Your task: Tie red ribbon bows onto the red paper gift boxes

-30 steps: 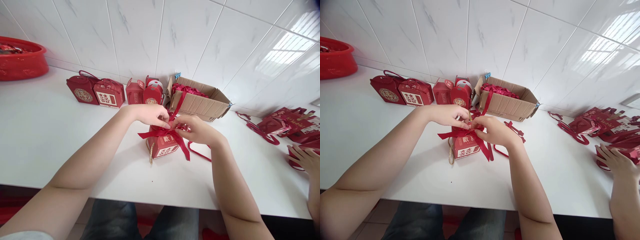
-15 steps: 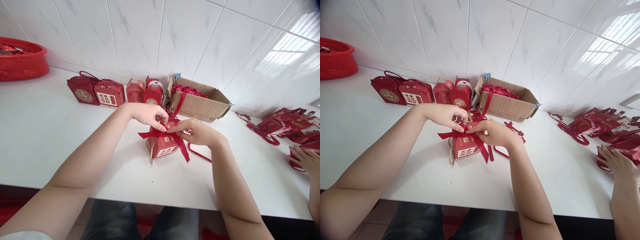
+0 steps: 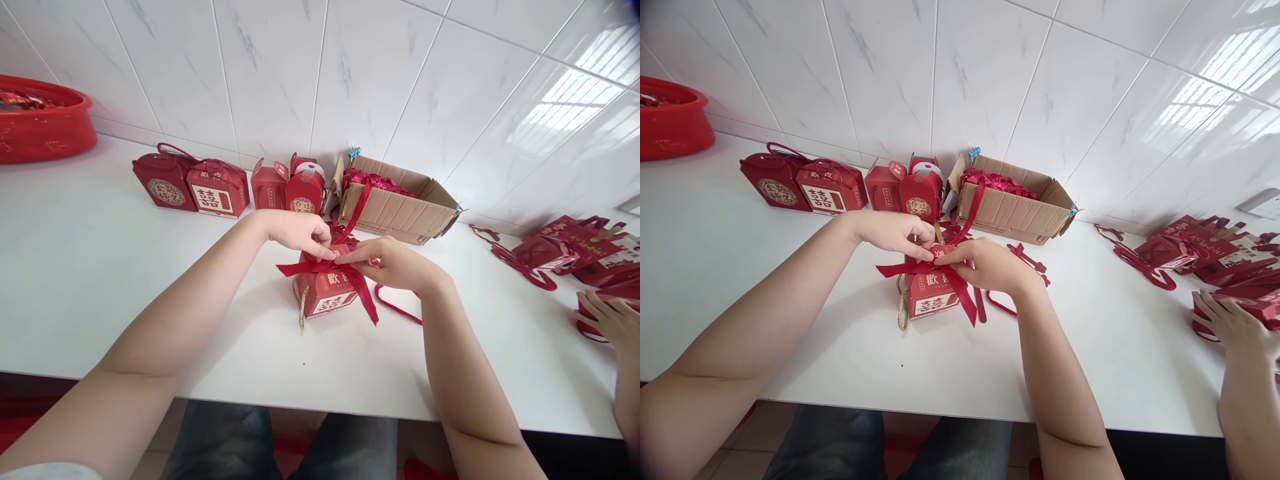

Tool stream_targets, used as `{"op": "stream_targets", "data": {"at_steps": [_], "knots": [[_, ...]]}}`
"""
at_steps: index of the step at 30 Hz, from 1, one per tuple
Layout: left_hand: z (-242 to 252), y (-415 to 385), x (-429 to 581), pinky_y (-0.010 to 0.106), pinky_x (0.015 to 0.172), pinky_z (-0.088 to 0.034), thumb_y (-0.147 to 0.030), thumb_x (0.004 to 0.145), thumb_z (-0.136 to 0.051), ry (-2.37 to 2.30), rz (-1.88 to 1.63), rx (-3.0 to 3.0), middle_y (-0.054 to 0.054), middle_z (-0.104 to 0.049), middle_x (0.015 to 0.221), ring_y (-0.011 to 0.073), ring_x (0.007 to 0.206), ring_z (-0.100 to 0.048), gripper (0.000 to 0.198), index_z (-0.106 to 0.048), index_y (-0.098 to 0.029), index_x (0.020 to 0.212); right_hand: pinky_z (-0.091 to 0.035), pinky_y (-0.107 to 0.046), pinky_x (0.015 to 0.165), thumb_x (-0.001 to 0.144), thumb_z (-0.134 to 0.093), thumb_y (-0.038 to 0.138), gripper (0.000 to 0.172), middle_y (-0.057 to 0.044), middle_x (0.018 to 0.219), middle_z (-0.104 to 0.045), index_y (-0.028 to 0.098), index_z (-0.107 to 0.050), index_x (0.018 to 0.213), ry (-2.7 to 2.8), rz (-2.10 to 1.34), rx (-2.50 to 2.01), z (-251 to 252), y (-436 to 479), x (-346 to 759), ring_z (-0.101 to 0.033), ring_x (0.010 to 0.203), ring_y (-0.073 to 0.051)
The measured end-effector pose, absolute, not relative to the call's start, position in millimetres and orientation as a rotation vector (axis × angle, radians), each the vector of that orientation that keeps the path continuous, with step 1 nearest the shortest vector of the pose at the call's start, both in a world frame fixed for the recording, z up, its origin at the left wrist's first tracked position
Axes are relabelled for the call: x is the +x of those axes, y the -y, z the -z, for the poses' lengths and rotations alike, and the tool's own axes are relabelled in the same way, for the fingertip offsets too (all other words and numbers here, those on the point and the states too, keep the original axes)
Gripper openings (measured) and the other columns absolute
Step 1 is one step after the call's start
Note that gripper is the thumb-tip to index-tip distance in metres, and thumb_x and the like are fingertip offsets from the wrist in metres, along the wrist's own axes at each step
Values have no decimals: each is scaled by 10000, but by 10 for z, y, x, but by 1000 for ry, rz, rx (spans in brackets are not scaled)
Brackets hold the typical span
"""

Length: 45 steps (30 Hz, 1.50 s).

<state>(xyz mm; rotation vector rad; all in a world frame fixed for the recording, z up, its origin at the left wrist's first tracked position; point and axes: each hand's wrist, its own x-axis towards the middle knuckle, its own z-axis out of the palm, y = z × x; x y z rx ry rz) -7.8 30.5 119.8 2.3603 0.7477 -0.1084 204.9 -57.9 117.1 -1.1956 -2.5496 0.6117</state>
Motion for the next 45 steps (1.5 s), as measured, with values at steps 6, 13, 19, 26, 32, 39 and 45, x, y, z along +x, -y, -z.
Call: {"op": "stream_targets", "data": {"at_steps": [6,13,19,26,32,39,45], "knots": [[-1197,-327,-107,242,591,-332,-627,764,-563,-763,106,2331,5,-575,753,115,639,-441,460,-554,-174,690,-491,-235,739,829,-440,69,487,56,1078,-721,335,-692,1151,2540,-709,-1262,-1172,599,2048,-640,876,-135],[-1138,-355,-83,249,570,-291,-623,771,-559,-766,152,2347,-7,-487,714,115,627,-381,472,-462,-178,649,-506,-245,744,822,-427,59,519,70,1112,-712,351,-679,1169,2592,-759,-1242,-1134,583,2079,-649,913,-154],[-1131,-366,-72,251,568,-286,-612,776,-555,-765,179,2339,-8,-484,717,115,621,-370,458,-458,-181,655,-515,-250,776,830,-435,71,502,62,1141,-705,356,-685,1160,2604,-750,-1226,-1143,593,2091,-654,964,-162],[-1148,-358,-77,260,549,-265,-562,758,-588,-764,180,2354,-8,-474,689,114,597,-372,429,-448,-179,624,-540,-255,784,806,-467,57,507,72,1212,-675,370,-699,1131,2589,-763,-1253,-1135,589,2088,-664,980,-172],[-1159,-344,-78,266,523,-240,-579,754,-579,-816,204,2359,-20,-427,637,112,554,-343,441,-428,-188,618,-539,-261,800,819,-464,71,497,77,1190,-685,375,-693,1138,2600,-747,-1289,-1129,586,2105,-668,974,-172],[-1183,-338,-79,266,502,-240,-560,767,-561,-830,219,2416,-20,-414,587,108,517,-328,427,-423,-188,609,-534,-269,801,822,-491,90,470,67,1202,-681,369,-693,1143,2567,-808,-1272,-1131,588,2106,-655,981,-177],[-1139,-342,-65,275,518,-246,-617,754,-546,-869,215,2399,-20,-420,596,118,525,-321,461,-429,-196,608,-507,-257,730,833,-455,99,464,43,1070,-721,359,-699,1130,2545,-701,-1375,-1209,590,2141,-649,882,-153]]}}
